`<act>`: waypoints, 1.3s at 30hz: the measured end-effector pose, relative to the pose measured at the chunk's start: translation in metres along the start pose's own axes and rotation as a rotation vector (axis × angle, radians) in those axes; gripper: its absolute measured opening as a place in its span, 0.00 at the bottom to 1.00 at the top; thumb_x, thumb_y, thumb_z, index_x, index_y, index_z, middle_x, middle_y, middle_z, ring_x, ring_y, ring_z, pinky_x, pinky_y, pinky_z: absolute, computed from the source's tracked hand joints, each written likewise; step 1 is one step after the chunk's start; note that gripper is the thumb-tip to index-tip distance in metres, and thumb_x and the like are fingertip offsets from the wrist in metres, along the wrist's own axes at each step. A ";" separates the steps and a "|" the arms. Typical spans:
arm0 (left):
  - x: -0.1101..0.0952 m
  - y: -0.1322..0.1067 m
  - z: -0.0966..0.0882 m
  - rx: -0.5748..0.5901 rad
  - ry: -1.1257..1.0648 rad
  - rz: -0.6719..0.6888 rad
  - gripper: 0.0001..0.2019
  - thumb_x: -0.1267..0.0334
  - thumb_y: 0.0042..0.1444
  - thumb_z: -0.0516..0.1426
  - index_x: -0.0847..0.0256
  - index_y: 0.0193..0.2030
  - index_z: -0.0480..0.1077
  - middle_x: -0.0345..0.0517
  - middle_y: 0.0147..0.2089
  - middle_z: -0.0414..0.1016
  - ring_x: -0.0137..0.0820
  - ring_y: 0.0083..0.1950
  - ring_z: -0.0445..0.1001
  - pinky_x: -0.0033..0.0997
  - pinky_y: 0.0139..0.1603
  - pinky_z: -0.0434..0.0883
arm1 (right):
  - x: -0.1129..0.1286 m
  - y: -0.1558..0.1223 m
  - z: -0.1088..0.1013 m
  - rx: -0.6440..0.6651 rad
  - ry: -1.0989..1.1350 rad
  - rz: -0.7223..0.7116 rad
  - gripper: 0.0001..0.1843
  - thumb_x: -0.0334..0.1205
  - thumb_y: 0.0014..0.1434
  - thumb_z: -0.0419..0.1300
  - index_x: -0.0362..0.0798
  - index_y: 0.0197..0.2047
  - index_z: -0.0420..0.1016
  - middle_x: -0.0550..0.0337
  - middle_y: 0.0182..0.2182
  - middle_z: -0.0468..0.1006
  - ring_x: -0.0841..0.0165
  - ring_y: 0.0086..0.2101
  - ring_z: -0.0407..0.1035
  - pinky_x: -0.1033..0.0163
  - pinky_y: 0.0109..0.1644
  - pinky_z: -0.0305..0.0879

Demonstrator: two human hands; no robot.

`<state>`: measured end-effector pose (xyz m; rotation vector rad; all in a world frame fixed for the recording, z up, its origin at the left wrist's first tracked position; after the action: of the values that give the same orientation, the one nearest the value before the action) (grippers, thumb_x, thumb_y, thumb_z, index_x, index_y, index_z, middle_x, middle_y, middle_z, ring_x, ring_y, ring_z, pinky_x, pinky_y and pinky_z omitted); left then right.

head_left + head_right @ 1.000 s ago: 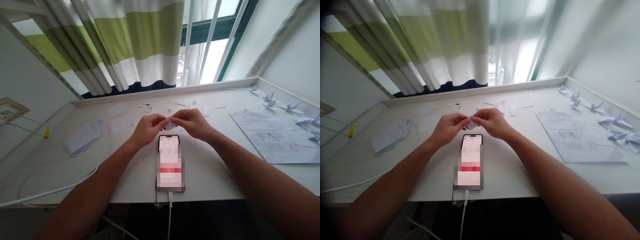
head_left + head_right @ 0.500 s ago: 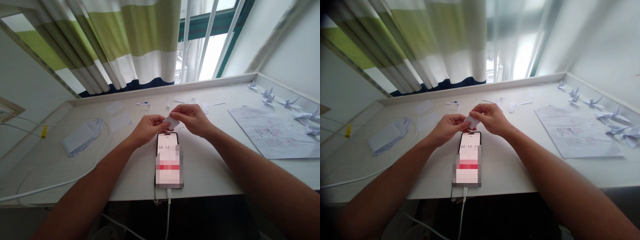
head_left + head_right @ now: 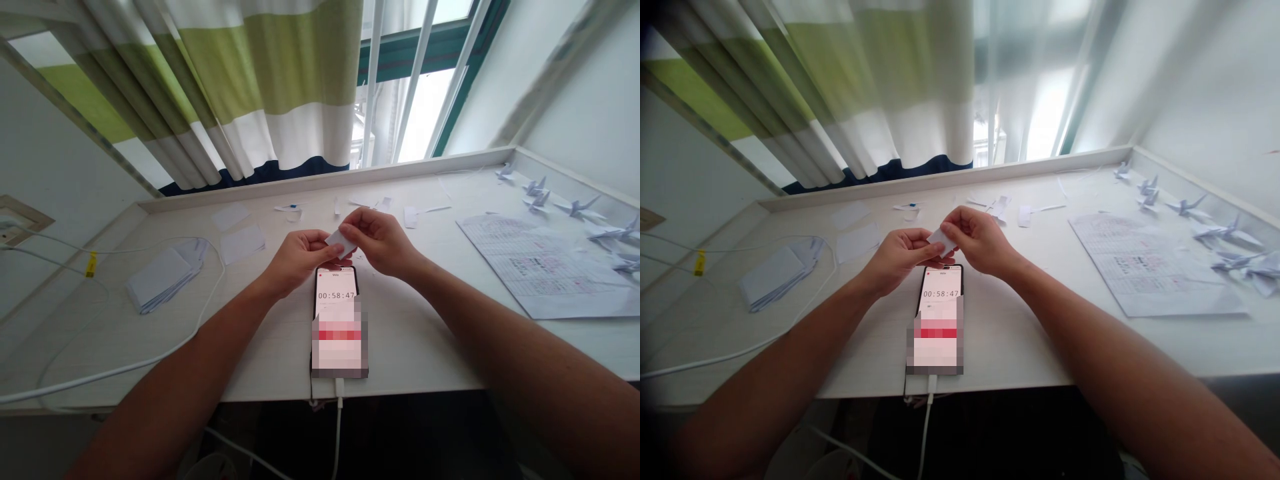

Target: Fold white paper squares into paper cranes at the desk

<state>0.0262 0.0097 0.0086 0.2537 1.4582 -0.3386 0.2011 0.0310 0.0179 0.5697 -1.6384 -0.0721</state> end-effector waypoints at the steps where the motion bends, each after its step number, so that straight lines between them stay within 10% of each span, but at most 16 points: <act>1: 0.000 0.000 0.000 -0.006 0.011 0.014 0.20 0.54 0.52 0.74 0.68 0.42 0.79 0.55 0.39 0.87 0.41 0.40 0.87 0.43 0.48 0.83 | 0.000 0.000 0.000 0.011 0.004 0.008 0.12 0.47 0.64 0.66 0.47 0.35 0.76 0.60 0.29 0.78 0.68 0.30 0.74 0.61 0.34 0.73; 25: -0.010 -0.008 0.012 0.088 0.241 0.094 0.18 0.49 0.60 0.68 0.66 0.39 0.81 0.51 0.32 0.85 0.32 0.33 0.83 0.32 0.39 0.80 | 0.014 -0.003 0.002 0.058 -0.213 -0.070 0.13 0.48 0.64 0.68 0.47 0.33 0.81 0.59 0.29 0.83 0.67 0.32 0.73 0.58 0.39 0.68; 39: -0.004 0.000 -0.003 -0.084 0.087 0.106 0.21 0.46 0.57 0.70 0.66 0.41 0.81 0.55 0.38 0.87 0.40 0.40 0.87 0.39 0.45 0.82 | 0.005 0.001 -0.007 0.056 -0.163 0.051 0.27 0.62 0.64 0.65 0.46 0.28 0.76 0.59 0.23 0.78 0.70 0.25 0.70 0.62 0.30 0.66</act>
<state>0.0235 0.0114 0.0125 0.2798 1.5348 -0.1815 0.2074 0.0315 0.0238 0.5767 -1.8171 -0.0360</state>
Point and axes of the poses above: each hand's wrist, its own y-axis towards the middle knuckle, its own z-axis out of the palm, x = y × z, the point moved 3 cm from there along y, towards the middle knuckle
